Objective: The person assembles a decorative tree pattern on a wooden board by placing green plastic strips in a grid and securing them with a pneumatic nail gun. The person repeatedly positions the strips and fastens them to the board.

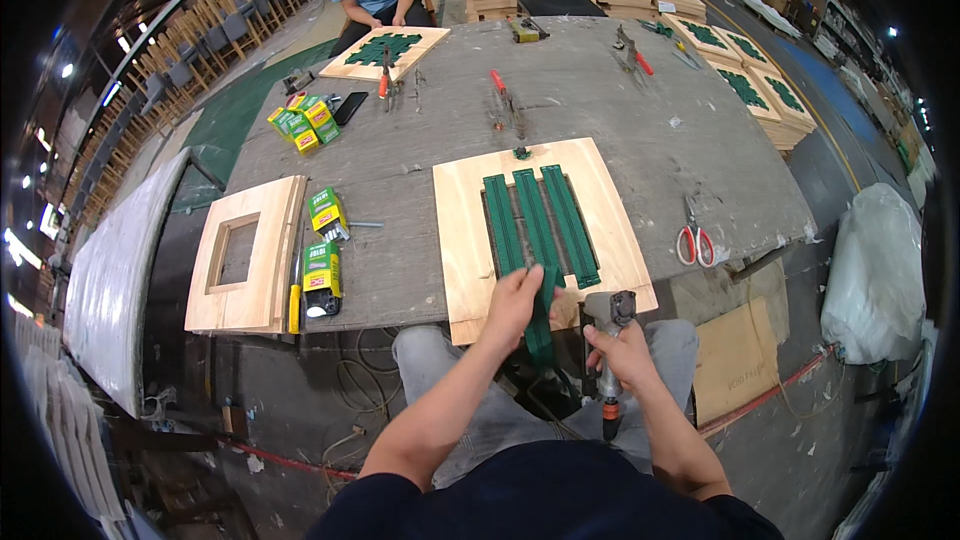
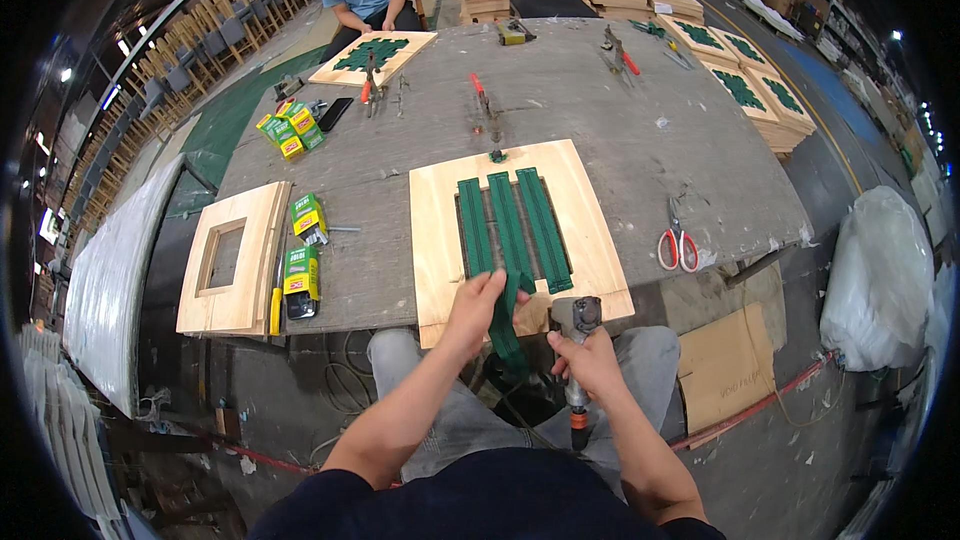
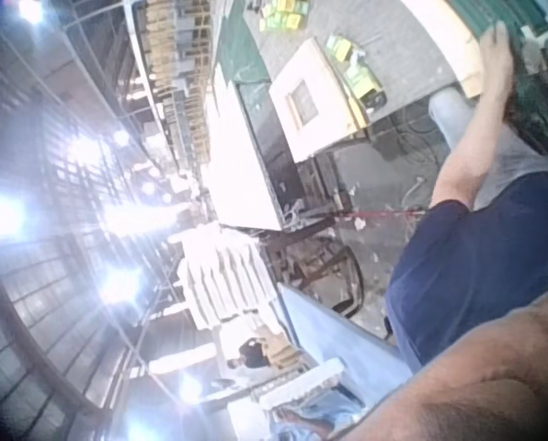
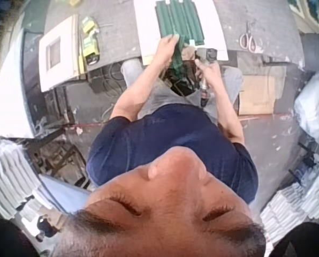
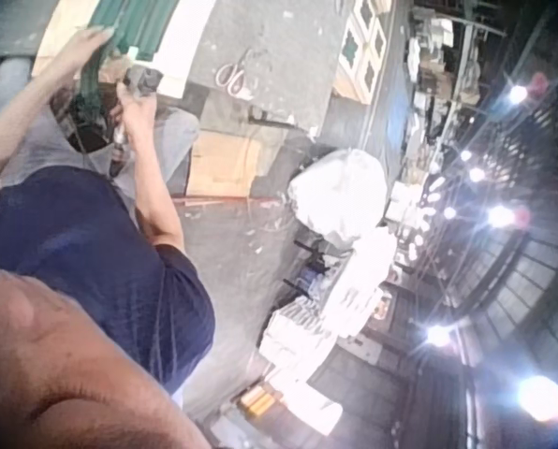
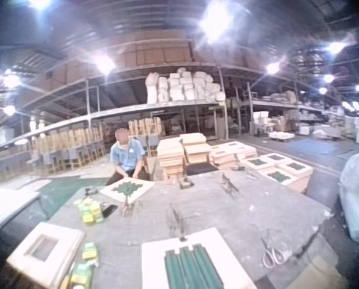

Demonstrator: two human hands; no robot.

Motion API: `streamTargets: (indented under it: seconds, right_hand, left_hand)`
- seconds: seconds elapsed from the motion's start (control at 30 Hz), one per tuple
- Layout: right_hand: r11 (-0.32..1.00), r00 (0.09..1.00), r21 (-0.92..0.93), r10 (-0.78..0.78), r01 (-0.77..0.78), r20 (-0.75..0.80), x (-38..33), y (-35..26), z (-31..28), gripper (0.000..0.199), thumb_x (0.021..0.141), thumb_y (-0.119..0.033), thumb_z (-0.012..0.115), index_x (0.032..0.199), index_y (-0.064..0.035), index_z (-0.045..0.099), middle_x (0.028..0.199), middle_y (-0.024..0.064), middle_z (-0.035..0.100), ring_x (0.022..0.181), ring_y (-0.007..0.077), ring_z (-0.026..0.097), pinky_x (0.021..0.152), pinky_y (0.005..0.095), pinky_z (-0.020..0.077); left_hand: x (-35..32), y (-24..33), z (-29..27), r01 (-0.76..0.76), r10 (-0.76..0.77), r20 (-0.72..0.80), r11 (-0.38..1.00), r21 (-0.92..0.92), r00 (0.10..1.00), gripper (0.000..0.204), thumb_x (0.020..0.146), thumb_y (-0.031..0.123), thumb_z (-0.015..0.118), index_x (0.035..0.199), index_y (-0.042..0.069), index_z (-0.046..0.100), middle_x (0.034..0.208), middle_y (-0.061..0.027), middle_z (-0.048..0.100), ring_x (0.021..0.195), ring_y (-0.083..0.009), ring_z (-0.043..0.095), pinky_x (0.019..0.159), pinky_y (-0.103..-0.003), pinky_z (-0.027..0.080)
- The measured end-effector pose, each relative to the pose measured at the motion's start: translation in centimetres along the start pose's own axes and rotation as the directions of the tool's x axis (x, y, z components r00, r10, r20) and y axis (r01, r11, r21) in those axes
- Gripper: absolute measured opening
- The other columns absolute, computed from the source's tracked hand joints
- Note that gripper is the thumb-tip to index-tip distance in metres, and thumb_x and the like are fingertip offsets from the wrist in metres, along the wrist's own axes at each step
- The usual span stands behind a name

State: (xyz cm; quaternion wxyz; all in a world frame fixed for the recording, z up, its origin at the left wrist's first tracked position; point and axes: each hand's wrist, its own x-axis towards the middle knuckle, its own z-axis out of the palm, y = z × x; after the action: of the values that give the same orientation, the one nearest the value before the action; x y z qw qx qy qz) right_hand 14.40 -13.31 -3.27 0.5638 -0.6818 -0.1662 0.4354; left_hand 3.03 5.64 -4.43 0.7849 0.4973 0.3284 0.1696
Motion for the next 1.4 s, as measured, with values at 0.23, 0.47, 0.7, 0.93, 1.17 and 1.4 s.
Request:
streamTargets:
  seconds: [0.23,0.47,0.7,0.93,1.17,1.4]
  right_hand:
    - [0.998,0.997,-0.058,-0.013,0.018,0.081,2.2,-3.1,1.4,0.026,0.096,-0.022,0.073,0.108,-0.0016,0.063,0.083,0.0051,0.067,0.052,0.0144,0.062,0.044,0.0281,0.0444]
    - [0.994,0.996,-0.108,0.010,0.000,0.092,3.7,-3.8,2.3,0.025,0.095,-0.020,0.073,0.110,-0.0016,0.064,0.081,0.0050,0.067,0.052,0.0142,0.062,0.044,0.0284,0.0447]
    - [0.983,0.996,-0.174,0.072,-0.061,0.059,4.4,-3.2,3.0,0.025,0.095,-0.018,0.073,0.112,-0.0021,0.063,0.082,0.0043,0.067,0.050,0.0131,0.060,0.042,0.0275,0.0430]
    - [0.970,0.997,-0.239,0.066,-0.053,0.048,4.5,-3.1,4.0,0.019,0.095,-0.014,0.072,0.106,-0.0022,0.062,0.075,0.0022,0.063,0.047,0.0109,0.056,0.040,0.0267,0.0405]
    - [0.970,0.998,-0.233,0.068,-0.066,0.003,4.4,-3.0,4.2,0.016,0.095,-0.013,0.072,0.104,-0.0030,0.064,0.073,0.0004,0.062,0.048,0.0097,0.055,0.042,0.0269,0.0421]
    - [0.983,0.997,-0.182,0.040,-0.028,0.066,4.1,-3.5,5.7,0.013,0.095,-0.012,0.071,0.102,-0.0029,0.064,0.076,0.0018,0.065,0.050,0.0101,0.056,0.044,0.0268,0.0432]
  left_hand:
    - [7.5,0.0,-2.0,0.055,-0.058,0.019,0.993,0.104,0.998,0.037,0.110,0.032,0.049,0.122,0.000,0.062,0.105,-0.0070,0.076,0.081,-0.0112,0.067,0.060,-0.029,0.054]
    - [8.0,-0.4,-2.3,0.069,-0.084,0.103,0.988,0.141,0.991,0.037,0.111,0.032,0.048,0.122,0.001,0.064,0.106,-0.0056,0.076,0.074,-0.0107,0.066,0.053,-0.030,0.050]
    - [7.4,0.8,-2.2,0.138,-0.154,0.093,0.977,0.164,0.984,0.037,0.109,0.030,0.051,0.112,-0.002,0.070,0.103,-0.0061,0.075,0.088,-0.0129,0.067,0.083,-0.030,0.052]
    - [7.9,0.5,-2.8,0.090,-0.108,0.087,0.979,0.182,0.990,0.037,0.110,0.034,0.049,0.111,0.005,0.071,0.083,-0.0027,0.072,0.051,-0.0122,0.054,0.043,-0.030,0.042]
    - [7.7,1.1,-2.3,0.154,-0.169,0.068,0.970,0.187,0.983,0.038,0.109,0.030,0.051,0.112,-0.003,0.071,0.102,-0.0063,0.076,0.086,-0.0144,0.068,0.080,-0.032,0.053]
    - [8.4,0.4,-2.8,0.100,-0.112,0.070,0.981,0.165,0.991,0.036,0.110,0.031,0.049,0.115,0.002,0.068,0.104,-0.0034,0.077,0.071,-0.0115,0.063,0.058,-0.031,0.050]
